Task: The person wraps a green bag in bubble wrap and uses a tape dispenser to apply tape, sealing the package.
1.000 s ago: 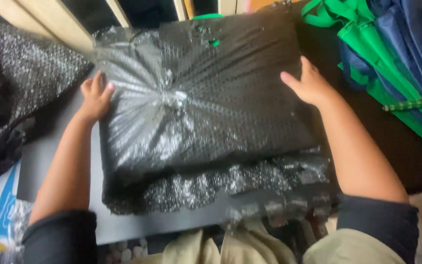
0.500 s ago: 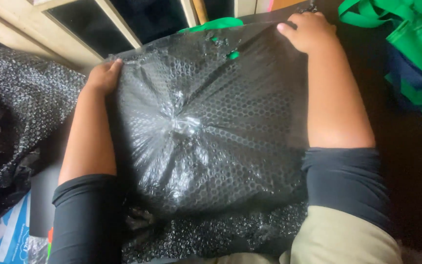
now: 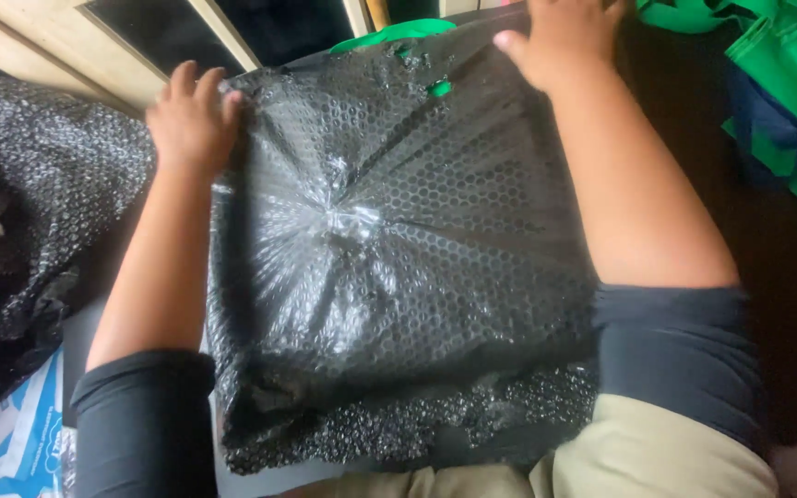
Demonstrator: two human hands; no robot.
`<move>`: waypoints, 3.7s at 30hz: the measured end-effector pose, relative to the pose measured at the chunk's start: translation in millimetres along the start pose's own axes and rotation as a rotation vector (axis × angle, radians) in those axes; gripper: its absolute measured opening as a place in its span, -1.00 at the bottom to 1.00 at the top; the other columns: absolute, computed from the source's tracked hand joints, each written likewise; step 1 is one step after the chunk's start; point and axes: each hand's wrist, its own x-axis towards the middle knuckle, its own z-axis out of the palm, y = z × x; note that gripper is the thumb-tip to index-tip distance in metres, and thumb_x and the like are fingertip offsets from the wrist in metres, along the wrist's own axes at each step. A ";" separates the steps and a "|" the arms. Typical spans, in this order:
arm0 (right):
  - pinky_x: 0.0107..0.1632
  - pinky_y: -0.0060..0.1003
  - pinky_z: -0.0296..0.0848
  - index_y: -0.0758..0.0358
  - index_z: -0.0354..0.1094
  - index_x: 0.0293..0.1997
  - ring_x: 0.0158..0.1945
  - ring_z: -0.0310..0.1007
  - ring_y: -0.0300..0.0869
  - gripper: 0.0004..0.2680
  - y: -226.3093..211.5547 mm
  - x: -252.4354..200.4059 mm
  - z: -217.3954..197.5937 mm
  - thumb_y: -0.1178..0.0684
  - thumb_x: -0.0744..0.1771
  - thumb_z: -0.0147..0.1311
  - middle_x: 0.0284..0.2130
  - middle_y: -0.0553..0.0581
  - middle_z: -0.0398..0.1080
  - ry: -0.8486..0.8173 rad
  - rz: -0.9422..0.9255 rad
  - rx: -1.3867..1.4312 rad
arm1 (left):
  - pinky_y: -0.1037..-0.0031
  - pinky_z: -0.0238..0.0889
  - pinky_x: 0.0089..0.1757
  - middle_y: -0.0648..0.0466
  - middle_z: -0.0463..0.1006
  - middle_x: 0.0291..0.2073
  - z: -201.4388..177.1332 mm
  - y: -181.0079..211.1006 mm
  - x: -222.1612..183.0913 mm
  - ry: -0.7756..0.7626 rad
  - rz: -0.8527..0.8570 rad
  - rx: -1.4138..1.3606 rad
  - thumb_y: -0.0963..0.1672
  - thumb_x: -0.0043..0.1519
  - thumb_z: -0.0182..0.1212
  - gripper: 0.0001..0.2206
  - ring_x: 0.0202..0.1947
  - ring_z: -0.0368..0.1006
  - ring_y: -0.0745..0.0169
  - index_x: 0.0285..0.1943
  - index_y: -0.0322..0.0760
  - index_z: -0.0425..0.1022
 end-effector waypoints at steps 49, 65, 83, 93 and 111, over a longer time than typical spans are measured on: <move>0.13 -0.10 0.48 -0.03 0.58 -0.05 0.17 0.40 -0.06 -0.81 -58.5 -433.7 44.3 -0.12 0.29 0.24 0.05 -0.03 0.47 -0.314 -0.452 0.240 | 0.04 0.47 -0.22 -0.13 0.65 -0.23 78.8 176.4 -377.9 -0.018 0.370 -0.450 0.08 0.38 0.02 -0.63 -0.21 0.62 -0.22 0.29 -0.01 0.45; 0.02 -0.27 0.58 0.08 0.51 -0.24 -0.14 0.56 -0.15 -0.92 -71.8 -375.3 37.3 0.08 0.40 0.12 -0.41 -0.02 0.39 0.731 -0.780 0.117 | 0.24 0.51 -0.16 -0.03 0.65 -0.14 97.3 170.8 -393.2 0.312 0.445 -0.330 -0.02 0.08 0.39 -0.49 -0.16 0.63 -0.04 0.24 -0.14 0.51; -0.02 -0.06 0.60 0.12 0.39 0.10 -0.04 0.56 0.10 -0.57 -62.6 -386.8 6.0 0.06 0.15 0.41 -0.06 0.06 0.33 0.098 -0.578 0.320 | 0.35 0.46 -0.27 0.29 0.59 -0.45 34.9 163.9 -329.9 0.419 0.493 -0.428 -0.06 0.23 0.37 -0.95 -0.37 0.59 0.18 -0.18 0.12 0.62; -0.18 -0.23 0.53 -0.02 0.54 -0.27 -0.16 0.51 -0.13 -0.89 -78.8 -341.3 -4.5 0.05 0.25 0.42 -0.30 -0.09 0.27 0.151 -0.137 0.603 | -0.05 0.48 -0.21 -0.13 0.58 -0.02 -35.0 171.2 -350.7 0.191 0.577 -0.518 -0.17 0.08 0.46 -0.58 -0.18 0.59 -0.34 0.14 -0.19 0.53; -0.14 -0.24 0.53 0.13 0.56 -0.17 -0.18 0.56 -0.01 -0.94 8.9 -454.8 -61.0 0.09 0.34 0.34 -0.32 0.15 0.52 0.470 0.183 0.741 | 0.19 0.11 0.15 0.36 0.57 0.23 37.7 172.0 -324.5 0.510 0.800 -0.229 0.00 0.30 0.26 -0.62 0.27 0.41 0.33 0.33 0.21 0.49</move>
